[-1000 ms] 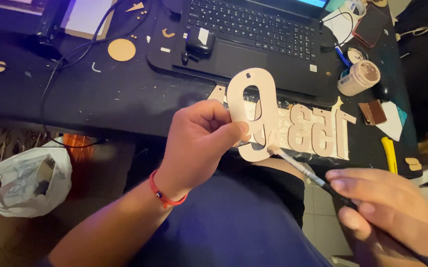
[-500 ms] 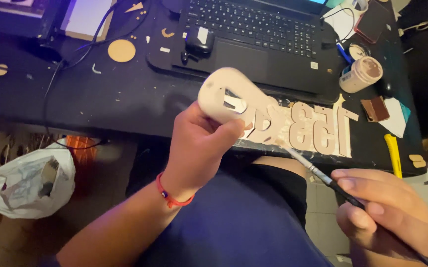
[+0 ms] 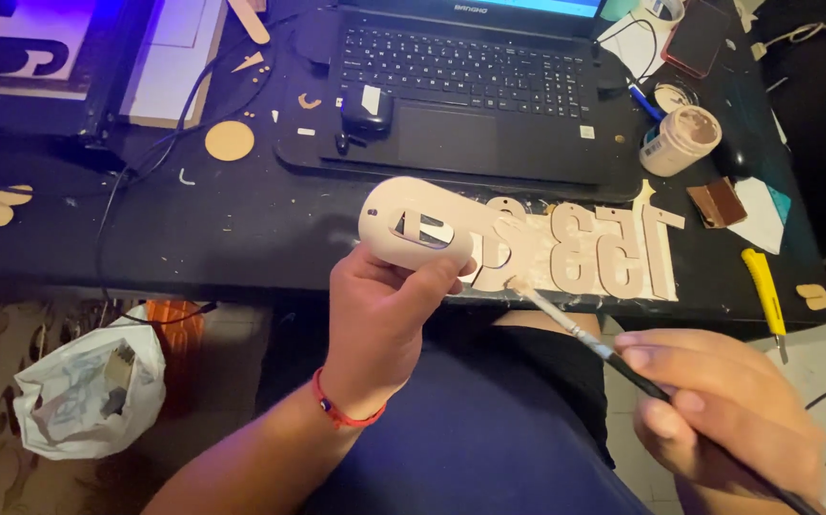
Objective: Painting laser-cut wooden numbers with white paint using a brush at a workstation.
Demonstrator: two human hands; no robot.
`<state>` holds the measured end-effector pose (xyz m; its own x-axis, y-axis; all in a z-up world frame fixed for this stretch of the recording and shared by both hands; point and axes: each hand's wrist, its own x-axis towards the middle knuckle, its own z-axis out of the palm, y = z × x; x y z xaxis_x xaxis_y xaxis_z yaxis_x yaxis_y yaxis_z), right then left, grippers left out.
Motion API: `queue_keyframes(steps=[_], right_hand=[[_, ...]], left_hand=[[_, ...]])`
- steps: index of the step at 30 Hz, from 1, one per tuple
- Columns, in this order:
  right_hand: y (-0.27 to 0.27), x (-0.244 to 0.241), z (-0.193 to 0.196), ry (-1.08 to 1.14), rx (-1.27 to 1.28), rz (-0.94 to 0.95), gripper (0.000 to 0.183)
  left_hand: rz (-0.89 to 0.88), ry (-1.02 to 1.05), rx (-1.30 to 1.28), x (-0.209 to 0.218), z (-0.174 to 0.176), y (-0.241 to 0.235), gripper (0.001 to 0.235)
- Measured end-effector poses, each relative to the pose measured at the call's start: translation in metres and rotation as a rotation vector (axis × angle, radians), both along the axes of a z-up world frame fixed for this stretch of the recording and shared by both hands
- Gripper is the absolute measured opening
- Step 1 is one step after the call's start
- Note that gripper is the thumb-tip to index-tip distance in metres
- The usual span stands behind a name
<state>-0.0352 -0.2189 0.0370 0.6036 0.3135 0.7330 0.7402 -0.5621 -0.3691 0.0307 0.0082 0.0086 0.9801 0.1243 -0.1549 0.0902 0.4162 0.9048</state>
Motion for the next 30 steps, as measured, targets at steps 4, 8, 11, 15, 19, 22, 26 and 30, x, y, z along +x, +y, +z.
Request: queue_keyframes(steps=[4,8,11,15,19,22,26,30], right_hand=[[-0.003,0.004,-0.010,-0.091,0.066,-0.081,0.017],[-0.011,0.022,-0.014,-0.190,-0.045,0.166,0.015],[-0.003,0.002,-0.006,-0.050,-0.077,0.088,0.014],[0.000,-0.010,-0.012,0.007,0.022,-0.040,0.024],[-0.023,0.017,-0.032,-0.180,-0.066,0.122,0.017],[-0.002,0.005,-0.021,-0.101,-0.060,0.131,0.021],[0.001,-0.014,-0.011,-0.049,-0.059,0.040,0.020],[-0.003,-0.010,-0.012,-0.020,-0.067,-0.018,0.024]], left_hand=[[0.006,-0.038,-0.046,-0.001,-0.008,-0.004,0.020],[0.033,-0.010,-0.038,-0.001,-0.004,-0.005,0.015],[0.026,-0.074,-0.009,-0.003,-0.010,-0.007,0.015],[0.036,-0.095,-0.014,-0.003,-0.015,-0.008,0.013],[0.019,-0.058,-0.034,-0.005,-0.010,-0.009,0.018],[0.026,-0.077,-0.052,-0.005,-0.012,-0.012,0.017],[0.057,-0.073,-0.033,-0.004,-0.015,-0.011,0.014],[0.036,-0.069,-0.070,-0.007,-0.012,-0.012,0.014]])
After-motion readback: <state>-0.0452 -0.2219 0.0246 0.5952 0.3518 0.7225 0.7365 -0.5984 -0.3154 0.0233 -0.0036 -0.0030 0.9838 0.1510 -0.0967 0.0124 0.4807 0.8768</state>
